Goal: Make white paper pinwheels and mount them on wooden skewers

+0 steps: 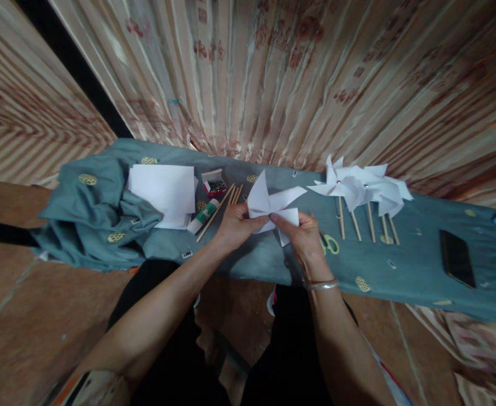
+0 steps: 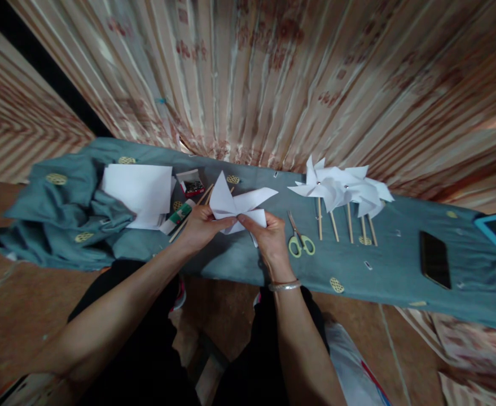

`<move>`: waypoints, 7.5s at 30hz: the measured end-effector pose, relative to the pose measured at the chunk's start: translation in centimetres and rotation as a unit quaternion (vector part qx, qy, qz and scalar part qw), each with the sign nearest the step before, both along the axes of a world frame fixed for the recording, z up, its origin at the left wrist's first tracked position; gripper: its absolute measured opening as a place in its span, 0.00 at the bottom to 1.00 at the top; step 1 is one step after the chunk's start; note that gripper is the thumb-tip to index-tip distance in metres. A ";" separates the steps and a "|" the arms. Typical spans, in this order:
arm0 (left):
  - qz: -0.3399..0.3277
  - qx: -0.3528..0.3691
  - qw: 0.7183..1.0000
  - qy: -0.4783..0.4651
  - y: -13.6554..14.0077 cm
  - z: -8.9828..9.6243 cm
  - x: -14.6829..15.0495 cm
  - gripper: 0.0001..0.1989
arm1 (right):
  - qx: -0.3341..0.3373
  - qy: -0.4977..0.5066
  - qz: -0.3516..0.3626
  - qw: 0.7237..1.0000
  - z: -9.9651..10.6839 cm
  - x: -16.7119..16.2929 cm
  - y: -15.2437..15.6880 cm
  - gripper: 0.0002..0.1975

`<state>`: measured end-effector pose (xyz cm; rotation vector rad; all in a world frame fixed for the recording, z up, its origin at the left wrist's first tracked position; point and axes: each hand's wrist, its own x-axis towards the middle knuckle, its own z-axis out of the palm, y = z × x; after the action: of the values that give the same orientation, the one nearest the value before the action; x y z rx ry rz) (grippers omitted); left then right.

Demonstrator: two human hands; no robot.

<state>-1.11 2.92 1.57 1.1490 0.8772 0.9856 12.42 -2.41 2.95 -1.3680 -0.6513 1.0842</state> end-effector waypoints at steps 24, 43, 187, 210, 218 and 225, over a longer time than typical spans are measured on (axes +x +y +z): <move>0.017 -0.083 0.996 -0.042 -0.1 -0.8 0.3 0.11 | -0.031 0.046 0.123 0.991 0.5 3.0 -0.8 0.19; -0.038 -0.082 0.995 -0.031 -0.8 -1.2 0.8 0.17 | -0.035 0.001 0.048 0.998 -0.6 2.3 -0.9 0.16; -0.076 0.239 0.964 0.084 -2.1 2.7 -3.1 0.08 | 0.311 -0.554 0.024 0.772 3.4 1.9 -5.9 0.10; -0.023 0.317 0.935 0.160 -3.5 2.5 -2.9 0.08 | 0.063 -0.219 0.040 0.973 3.7 2.2 -4.1 0.14; -0.006 0.166 0.981 0.098 -6.1 1.1 -3.5 0.08 | 0.027 -0.236 0.208 0.949 4.0 3.4 -2.5 0.19; 0.051 -0.148 0.985 -0.076 -11.0 -1.1 -2.0 0.07 | -0.098 -0.354 0.424 0.828 5.4 3.7 1.2 0.11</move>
<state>-3.12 -8.12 0.42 0.7730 0.9306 0.9747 16.13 -1.17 8.32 -1.7141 -1.8715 1.3257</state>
